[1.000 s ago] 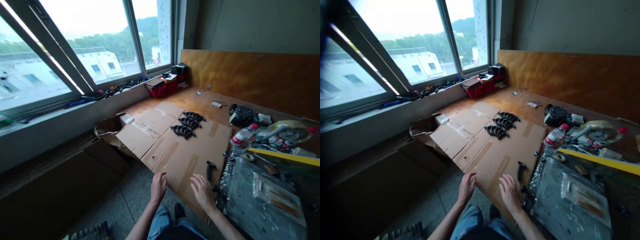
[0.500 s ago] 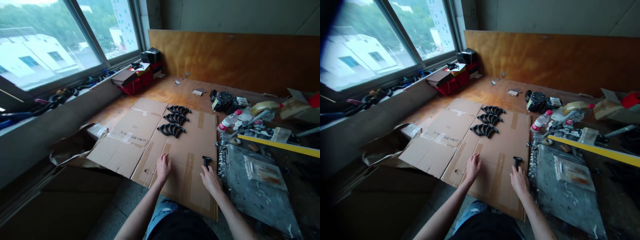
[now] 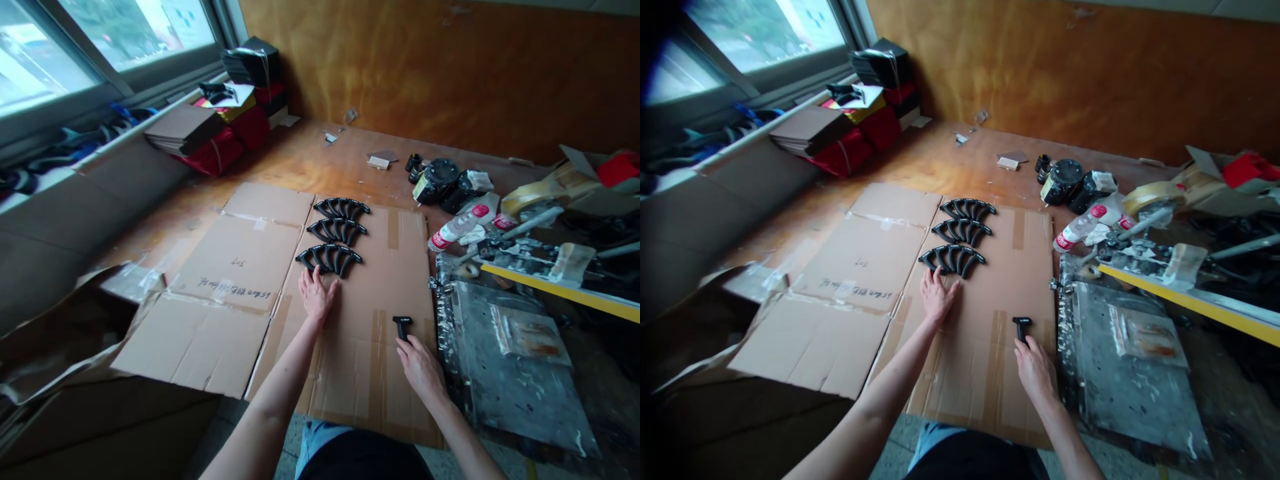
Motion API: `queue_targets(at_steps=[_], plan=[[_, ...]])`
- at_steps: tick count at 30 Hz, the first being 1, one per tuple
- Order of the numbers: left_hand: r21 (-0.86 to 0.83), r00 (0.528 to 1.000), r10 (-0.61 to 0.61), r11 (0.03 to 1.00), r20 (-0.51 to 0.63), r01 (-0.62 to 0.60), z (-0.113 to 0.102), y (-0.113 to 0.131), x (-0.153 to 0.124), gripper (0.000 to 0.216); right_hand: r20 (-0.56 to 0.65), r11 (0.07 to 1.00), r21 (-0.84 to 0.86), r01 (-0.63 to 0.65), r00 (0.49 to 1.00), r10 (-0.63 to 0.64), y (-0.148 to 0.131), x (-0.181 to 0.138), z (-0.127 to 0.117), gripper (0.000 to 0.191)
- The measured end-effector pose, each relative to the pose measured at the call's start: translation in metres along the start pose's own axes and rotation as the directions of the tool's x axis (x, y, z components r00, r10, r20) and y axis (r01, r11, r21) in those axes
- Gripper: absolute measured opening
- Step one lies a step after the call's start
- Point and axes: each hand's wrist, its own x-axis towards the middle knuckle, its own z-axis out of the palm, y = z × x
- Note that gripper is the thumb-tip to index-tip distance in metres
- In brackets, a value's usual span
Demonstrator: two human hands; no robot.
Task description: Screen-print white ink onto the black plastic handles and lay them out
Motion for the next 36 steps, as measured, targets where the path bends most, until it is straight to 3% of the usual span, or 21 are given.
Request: queue_targets(at_steps=[14,25,31,36], plan=[[0.016,1.000,0.004,1.000,-0.015,-0.004,0.004,0.005,0.004,0.067,0.024,0.999,-0.021,-0.047,0.999,0.047,-0.015,0.004,-0.016,0.037],[0.044,0.999,0.007,0.999,-0.036,-0.005,0.004,0.007,0.002,0.066,-0.062,0.976,0.205,-0.068,0.995,0.082,-0.009,-0.020,-0.043,0.035],[0.048,0.998,0.042,0.998,-0.045,-0.040,0.001,0.009,-0.002,0.066,-0.118,0.931,0.354,-0.092,0.983,0.142,0.006,-0.035,-0.072,0.033],[0.044,0.993,0.083,0.996,-0.081,-0.080,0.005,0.005,-0.013,0.069,-0.226,0.875,0.477,-0.086,0.950,0.216,0.044,-0.052,-0.105,0.030]])
